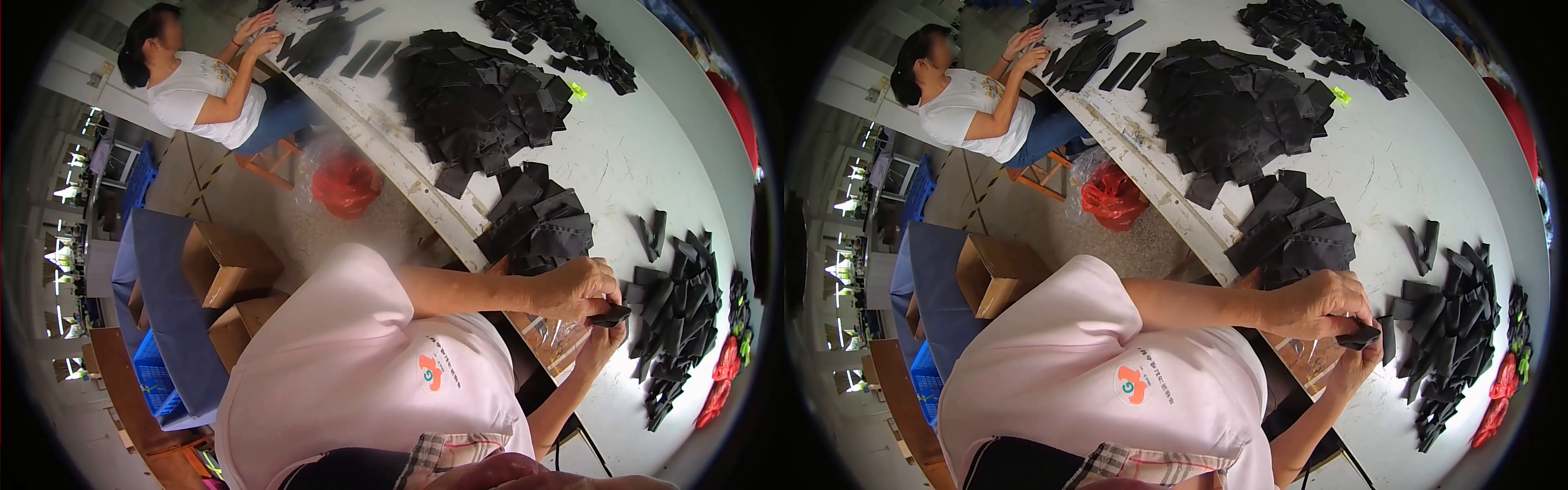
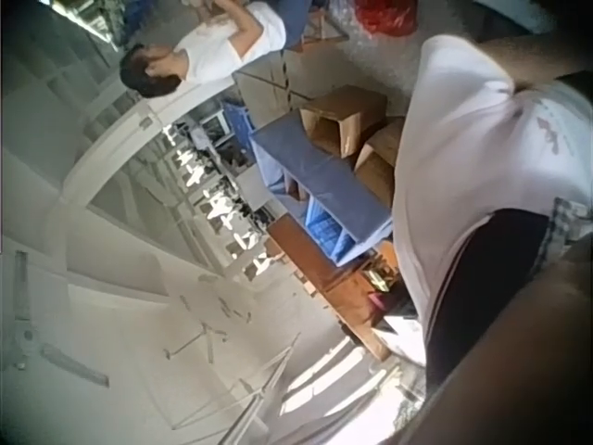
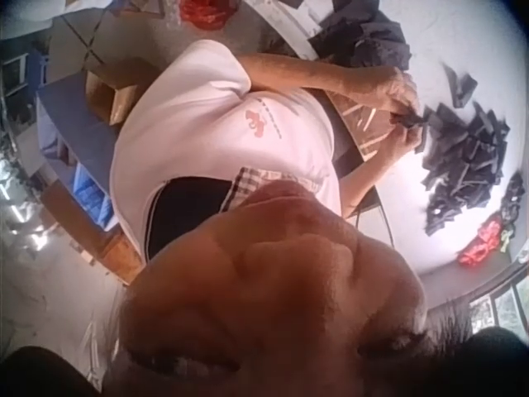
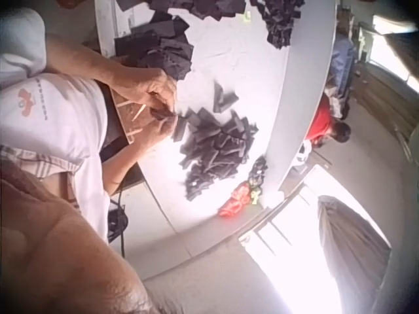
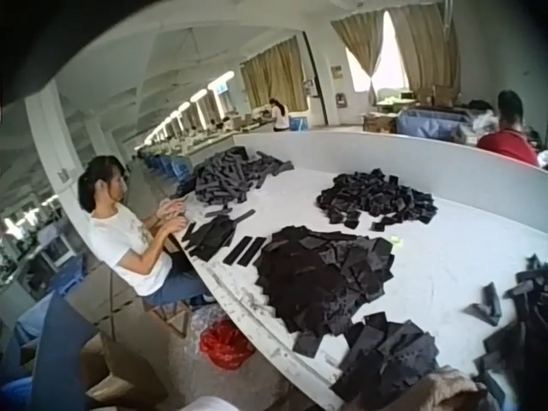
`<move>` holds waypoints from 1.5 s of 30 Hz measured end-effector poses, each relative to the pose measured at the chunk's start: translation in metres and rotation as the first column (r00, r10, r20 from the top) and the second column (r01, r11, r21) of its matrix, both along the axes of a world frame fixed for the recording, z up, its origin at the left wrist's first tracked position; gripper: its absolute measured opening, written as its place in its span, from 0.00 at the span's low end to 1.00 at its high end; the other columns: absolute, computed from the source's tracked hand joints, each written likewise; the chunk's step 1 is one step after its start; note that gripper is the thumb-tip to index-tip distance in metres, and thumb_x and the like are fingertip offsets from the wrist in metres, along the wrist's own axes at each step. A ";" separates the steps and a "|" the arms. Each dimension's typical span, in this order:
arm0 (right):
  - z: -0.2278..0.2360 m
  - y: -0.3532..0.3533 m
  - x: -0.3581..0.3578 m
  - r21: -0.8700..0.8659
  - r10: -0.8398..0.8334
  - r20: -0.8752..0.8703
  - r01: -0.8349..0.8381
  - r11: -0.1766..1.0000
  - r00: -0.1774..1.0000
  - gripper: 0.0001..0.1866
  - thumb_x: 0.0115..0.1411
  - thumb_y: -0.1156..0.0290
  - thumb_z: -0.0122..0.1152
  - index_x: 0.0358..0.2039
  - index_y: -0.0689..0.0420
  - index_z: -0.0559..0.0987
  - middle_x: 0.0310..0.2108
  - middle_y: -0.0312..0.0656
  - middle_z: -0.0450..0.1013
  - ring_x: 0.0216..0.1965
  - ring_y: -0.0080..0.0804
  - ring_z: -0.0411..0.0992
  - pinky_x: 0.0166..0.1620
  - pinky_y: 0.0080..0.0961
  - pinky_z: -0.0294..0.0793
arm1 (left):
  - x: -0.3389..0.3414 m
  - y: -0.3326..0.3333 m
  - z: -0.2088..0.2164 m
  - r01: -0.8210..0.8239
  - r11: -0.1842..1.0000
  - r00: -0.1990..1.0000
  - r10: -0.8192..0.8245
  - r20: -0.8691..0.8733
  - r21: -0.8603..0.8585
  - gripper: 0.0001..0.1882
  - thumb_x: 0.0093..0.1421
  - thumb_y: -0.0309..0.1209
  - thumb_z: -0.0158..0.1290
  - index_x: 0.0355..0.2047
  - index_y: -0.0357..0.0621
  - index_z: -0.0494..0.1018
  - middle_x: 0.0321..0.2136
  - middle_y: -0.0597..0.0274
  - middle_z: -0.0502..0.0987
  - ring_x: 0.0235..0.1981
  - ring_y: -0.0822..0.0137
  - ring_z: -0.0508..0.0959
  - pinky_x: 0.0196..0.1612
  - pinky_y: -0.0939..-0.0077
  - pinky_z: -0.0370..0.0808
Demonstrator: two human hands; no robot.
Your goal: Folding and organizing small black fabric pieces as part of a manufacturing assembly process.
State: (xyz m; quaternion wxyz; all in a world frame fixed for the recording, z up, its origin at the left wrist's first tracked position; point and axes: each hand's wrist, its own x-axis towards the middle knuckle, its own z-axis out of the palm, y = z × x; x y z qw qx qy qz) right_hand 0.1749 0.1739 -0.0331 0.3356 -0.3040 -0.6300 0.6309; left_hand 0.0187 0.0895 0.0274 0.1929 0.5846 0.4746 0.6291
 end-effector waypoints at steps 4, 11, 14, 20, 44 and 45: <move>0.035 -0.006 0.001 0.281 -0.105 0.145 0.060 0.958 0.984 0.17 0.55 0.60 0.48 0.32 0.64 0.70 0.27 0.36 0.65 0.30 0.23 0.63 0.34 0.17 0.63 | 0.002 0.002 0.001 -0.045 0.998 0.999 0.044 0.016 0.041 0.08 0.41 0.22 0.57 0.25 0.42 0.73 0.23 0.64 0.75 0.27 0.64 0.71 0.33 0.75 0.67; 0.101 -0.022 -0.029 0.738 -0.096 0.460 -0.320 0.594 0.883 0.11 0.52 0.67 0.53 0.30 0.64 0.71 0.25 0.46 0.66 0.25 0.39 0.65 0.28 0.27 0.63 | -0.004 -0.009 0.017 0.003 0.994 0.902 0.045 0.430 -0.111 0.04 0.47 0.24 0.55 0.25 0.39 0.71 0.20 0.64 0.72 0.23 0.73 0.70 0.30 0.80 0.67; 0.086 -0.020 -0.032 0.754 -0.120 0.437 -0.290 0.589 0.891 0.07 0.54 0.74 0.50 0.24 0.65 0.70 0.19 0.45 0.65 0.19 0.34 0.62 0.24 0.22 0.60 | -0.004 -0.009 -0.004 0.140 0.976 0.751 0.007 0.660 -0.169 0.04 0.50 0.25 0.53 0.25 0.39 0.70 0.21 0.66 0.73 0.23 0.79 0.70 0.28 0.83 0.68; 0.033 -0.018 -0.008 0.710 -0.128 0.425 -0.242 0.661 0.896 0.04 0.51 0.79 0.51 0.22 0.65 0.70 0.19 0.46 0.69 0.21 0.39 0.68 0.25 0.25 0.64 | 0.005 -0.012 -0.003 0.191 0.972 0.815 -0.081 0.573 -0.134 0.07 0.48 0.24 0.53 0.28 0.37 0.71 0.25 0.63 0.75 0.30 0.76 0.72 0.35 0.82 0.67; 0.050 -0.030 -0.023 0.511 -0.151 0.238 0.009 0.859 0.959 0.05 0.51 0.78 0.52 0.23 0.67 0.70 0.19 0.40 0.69 0.21 0.28 0.66 0.26 0.22 0.64 | 0.006 0.013 0.007 0.405 0.913 0.677 -0.264 0.687 -0.048 0.07 0.42 0.20 0.55 0.24 0.35 0.73 0.20 0.62 0.74 0.22 0.77 0.73 0.27 0.84 0.69; 0.053 -0.029 -0.022 0.510 -0.149 0.239 0.007 0.860 0.960 0.05 0.51 0.78 0.52 0.23 0.67 0.70 0.19 0.40 0.69 0.21 0.28 0.66 0.26 0.22 0.64 | 0.007 0.013 0.010 0.331 0.943 0.748 -0.236 0.620 -0.040 0.06 0.41 0.20 0.55 0.24 0.34 0.73 0.19 0.61 0.74 0.21 0.76 0.72 0.25 0.83 0.68</move>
